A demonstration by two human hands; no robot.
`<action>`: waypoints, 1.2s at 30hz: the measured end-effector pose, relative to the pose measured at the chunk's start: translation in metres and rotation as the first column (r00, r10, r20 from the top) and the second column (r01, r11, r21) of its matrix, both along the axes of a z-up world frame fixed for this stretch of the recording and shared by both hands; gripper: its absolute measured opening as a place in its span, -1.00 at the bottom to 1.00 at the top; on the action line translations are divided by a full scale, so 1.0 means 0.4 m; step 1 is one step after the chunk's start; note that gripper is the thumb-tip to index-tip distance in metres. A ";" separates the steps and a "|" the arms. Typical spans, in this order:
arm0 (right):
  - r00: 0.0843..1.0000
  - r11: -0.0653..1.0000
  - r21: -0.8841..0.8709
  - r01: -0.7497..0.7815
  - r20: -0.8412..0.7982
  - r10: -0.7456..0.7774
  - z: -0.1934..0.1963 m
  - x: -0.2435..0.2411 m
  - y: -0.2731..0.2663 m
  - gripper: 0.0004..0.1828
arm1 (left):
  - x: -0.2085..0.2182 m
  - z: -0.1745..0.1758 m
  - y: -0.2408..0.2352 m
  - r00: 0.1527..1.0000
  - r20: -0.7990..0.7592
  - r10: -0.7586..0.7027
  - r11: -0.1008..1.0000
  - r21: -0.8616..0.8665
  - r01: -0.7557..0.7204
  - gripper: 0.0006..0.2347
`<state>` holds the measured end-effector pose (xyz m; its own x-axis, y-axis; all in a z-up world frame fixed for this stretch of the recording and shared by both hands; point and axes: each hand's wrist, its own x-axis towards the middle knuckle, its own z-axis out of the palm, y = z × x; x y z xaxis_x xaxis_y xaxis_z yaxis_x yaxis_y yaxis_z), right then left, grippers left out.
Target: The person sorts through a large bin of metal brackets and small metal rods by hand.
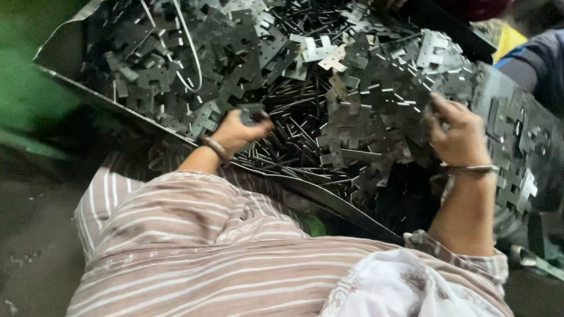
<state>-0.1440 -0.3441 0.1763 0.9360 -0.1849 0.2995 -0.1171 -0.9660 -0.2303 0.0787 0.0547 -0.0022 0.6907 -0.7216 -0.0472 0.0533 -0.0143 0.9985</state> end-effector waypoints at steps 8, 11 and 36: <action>0.922 0.919 -0.122 -0.374 -0.154 0.355 -0.161 0.481 0.338 -0.37 | -0.137 -0.023 -0.089 0.642 0.600 -0.477 0.647 0.734 -0.206 -0.88; 0.932 0.920 -0.190 -0.343 -0.194 0.308 -0.209 0.575 0.353 -0.30 | -0.128 -0.027 -0.090 0.579 0.645 -0.498 0.689 0.700 -0.187 -0.87; 0.887 0.630 0.751 -0.196 0.409 -0.212 -0.240 0.459 0.157 -0.67 | -0.043 -0.005 -0.085 0.881 -0.376 0.287 0.793 -0.423 -0.439 -0.91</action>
